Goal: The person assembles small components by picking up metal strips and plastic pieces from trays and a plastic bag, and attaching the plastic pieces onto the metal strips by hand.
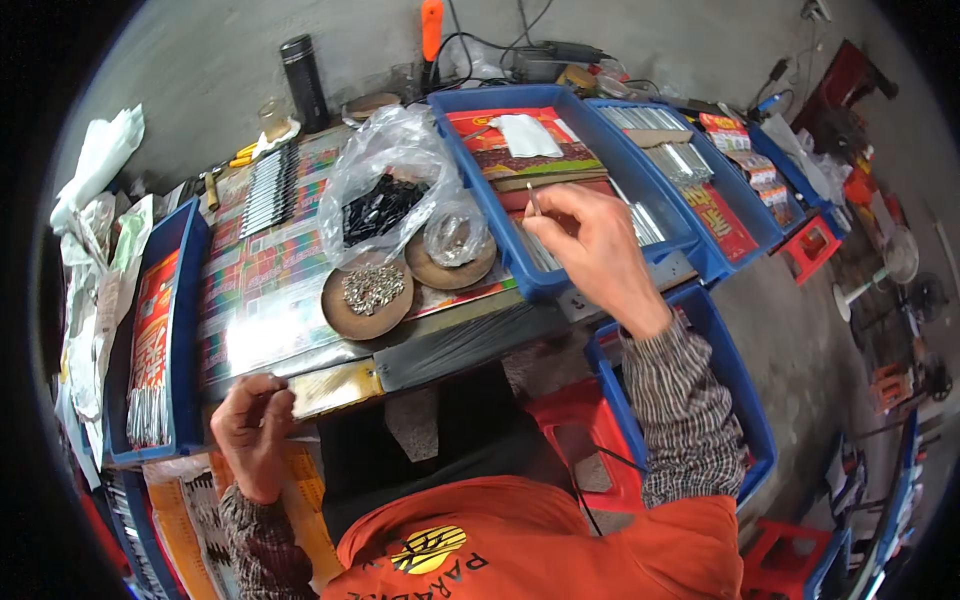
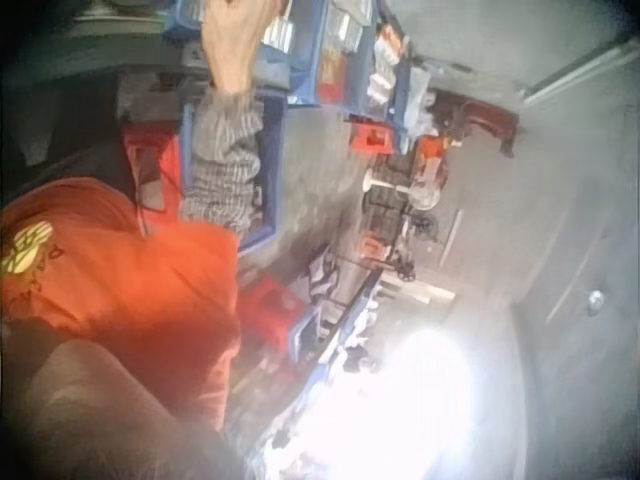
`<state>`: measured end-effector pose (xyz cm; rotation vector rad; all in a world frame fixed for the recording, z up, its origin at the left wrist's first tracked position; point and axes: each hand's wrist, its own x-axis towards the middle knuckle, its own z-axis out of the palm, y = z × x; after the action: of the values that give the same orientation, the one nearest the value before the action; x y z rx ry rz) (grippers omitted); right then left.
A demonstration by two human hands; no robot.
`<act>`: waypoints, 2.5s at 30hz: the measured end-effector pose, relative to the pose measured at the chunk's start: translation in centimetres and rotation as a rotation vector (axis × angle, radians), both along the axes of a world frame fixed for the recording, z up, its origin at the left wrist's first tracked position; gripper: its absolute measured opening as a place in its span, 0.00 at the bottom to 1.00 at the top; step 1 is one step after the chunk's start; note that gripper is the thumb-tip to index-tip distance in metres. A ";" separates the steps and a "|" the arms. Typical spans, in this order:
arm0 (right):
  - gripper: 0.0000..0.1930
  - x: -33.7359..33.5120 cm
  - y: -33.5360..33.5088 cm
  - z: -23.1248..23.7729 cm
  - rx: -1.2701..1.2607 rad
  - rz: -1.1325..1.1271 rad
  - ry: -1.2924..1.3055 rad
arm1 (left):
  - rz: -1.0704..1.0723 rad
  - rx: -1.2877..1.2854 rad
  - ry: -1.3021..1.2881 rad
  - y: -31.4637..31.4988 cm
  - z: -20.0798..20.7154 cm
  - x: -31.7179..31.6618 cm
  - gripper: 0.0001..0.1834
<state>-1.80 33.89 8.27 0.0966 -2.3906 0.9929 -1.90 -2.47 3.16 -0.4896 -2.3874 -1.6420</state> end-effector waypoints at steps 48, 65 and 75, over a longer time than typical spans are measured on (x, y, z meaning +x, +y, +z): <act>0.23 5.8 -15.0 -7.9 -0.499 0.584 -0.447 | -0.400 0.669 -0.597 3.8 -4.2 3.3 0.07; 0.24 5.8 -15.2 -8.1 -0.486 0.590 -0.447 | -0.383 0.700 -0.577 4.2 -5.0 3.3 0.07; 0.22 5.0 -14.0 -7.5 -0.399 0.623 -0.429 | -0.422 0.681 -0.633 4.1 -4.7 3.1 0.05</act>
<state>3.20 19.88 0.73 0.5545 -2.5257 1.9270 1.19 1.61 -1.50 -0.3889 -1.9073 -2.9976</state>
